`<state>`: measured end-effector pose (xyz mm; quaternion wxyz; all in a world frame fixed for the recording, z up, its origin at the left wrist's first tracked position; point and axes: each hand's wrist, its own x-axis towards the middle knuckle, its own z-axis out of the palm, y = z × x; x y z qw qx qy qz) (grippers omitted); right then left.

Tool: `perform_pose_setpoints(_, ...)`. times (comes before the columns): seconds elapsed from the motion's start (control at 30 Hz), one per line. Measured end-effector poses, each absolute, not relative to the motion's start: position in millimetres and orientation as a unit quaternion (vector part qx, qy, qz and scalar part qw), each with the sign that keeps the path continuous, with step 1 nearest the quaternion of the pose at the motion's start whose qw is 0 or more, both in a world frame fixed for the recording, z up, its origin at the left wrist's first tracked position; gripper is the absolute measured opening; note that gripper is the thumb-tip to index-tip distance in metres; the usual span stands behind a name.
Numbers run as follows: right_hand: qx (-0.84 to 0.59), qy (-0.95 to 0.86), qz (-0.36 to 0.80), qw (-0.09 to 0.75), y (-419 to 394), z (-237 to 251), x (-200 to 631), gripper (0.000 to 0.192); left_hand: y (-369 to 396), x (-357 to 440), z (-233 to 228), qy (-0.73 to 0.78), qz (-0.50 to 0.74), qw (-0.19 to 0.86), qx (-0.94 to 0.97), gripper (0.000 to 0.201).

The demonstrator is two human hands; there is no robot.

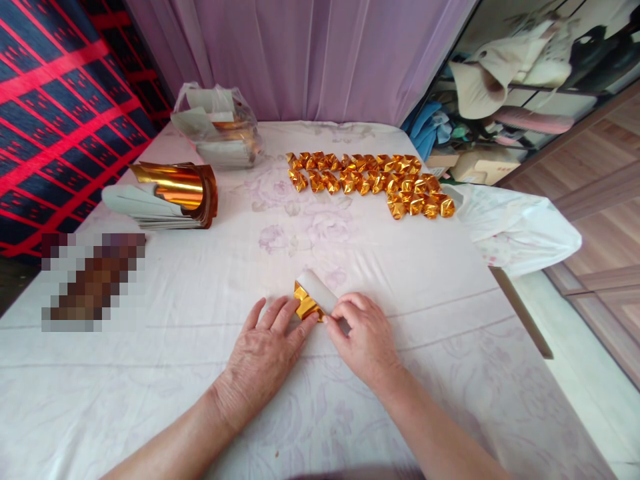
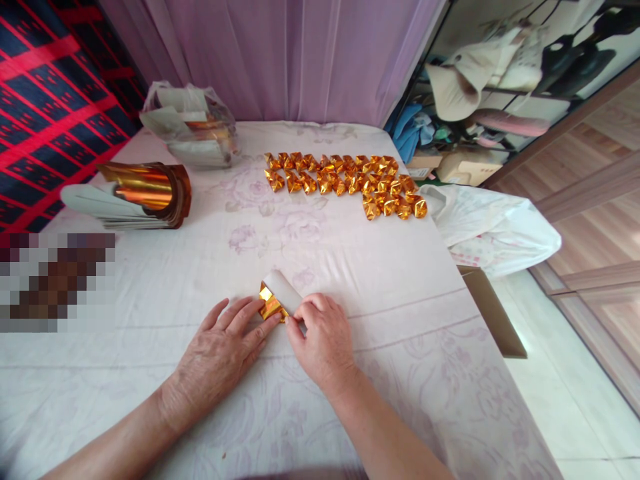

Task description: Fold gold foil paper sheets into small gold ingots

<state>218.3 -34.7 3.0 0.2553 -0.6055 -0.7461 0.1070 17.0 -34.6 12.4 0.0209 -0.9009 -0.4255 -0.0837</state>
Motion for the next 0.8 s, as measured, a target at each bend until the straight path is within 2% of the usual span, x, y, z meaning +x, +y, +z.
perform_pose_setpoints(0.27,-0.613,-0.740,0.115,0.253,-34.3,3.1,217.5,0.014,-34.3,19.3,15.7,-0.430,-0.079,0.034,-0.899,0.038)
perform_pose_setpoints(0.8,-0.616,-0.738,0.114,0.250,-33.5,2.8,217.5,0.010,-34.6,20.0,13.1,-0.434,-0.077,0.029,-0.897,0.038)
